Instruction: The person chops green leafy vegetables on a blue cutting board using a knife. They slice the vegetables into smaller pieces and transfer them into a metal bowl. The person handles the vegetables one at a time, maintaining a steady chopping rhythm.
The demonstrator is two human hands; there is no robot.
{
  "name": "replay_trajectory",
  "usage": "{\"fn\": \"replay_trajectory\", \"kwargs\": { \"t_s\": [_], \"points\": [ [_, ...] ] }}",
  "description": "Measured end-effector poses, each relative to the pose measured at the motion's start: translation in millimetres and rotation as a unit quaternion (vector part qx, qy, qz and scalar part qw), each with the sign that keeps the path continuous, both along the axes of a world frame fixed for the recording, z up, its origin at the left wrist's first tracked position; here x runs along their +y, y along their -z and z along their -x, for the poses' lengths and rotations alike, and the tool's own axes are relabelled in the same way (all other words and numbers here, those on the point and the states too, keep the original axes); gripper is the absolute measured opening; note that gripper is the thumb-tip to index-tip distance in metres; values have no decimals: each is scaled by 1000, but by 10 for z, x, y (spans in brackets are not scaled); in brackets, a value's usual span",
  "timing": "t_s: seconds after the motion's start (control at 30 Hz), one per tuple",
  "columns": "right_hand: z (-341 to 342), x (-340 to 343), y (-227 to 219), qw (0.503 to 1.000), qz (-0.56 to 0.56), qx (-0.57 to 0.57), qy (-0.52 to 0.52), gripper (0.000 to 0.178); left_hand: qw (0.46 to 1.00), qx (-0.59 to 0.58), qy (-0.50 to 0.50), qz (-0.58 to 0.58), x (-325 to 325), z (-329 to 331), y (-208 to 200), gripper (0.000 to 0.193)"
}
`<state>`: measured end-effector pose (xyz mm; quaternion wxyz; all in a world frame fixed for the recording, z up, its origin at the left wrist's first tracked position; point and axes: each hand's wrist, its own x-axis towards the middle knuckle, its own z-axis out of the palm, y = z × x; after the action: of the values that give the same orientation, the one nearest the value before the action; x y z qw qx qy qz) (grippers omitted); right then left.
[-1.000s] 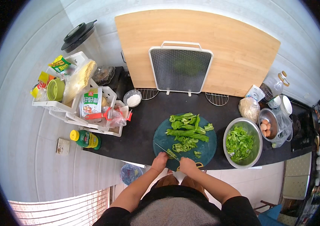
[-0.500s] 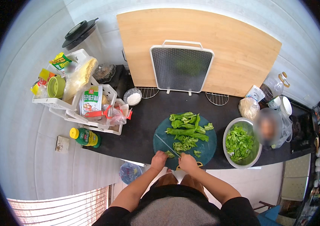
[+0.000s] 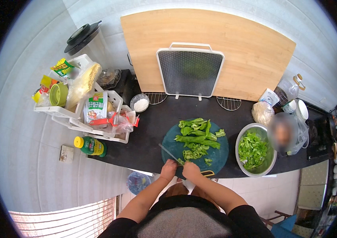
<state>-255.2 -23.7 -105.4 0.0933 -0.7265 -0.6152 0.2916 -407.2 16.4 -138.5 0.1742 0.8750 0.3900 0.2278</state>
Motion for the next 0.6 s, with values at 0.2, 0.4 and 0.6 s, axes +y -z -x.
{"fn": "replay_trajectory", "kwargs": {
  "t_s": [0.2,0.4,0.6],
  "points": [
    [-174,-73,-248,994,-11,66,81,23,999,-33,-17,19,-18,12,34,7],
    [-353,-266,-656,991,-8,56,118,23,988,-102,-96,60,60,-87,-195,7],
    [-693,-395,-586,967,6,99,233,23,975,-76,-182,97,284,-382,-247,14]
  ]
}}
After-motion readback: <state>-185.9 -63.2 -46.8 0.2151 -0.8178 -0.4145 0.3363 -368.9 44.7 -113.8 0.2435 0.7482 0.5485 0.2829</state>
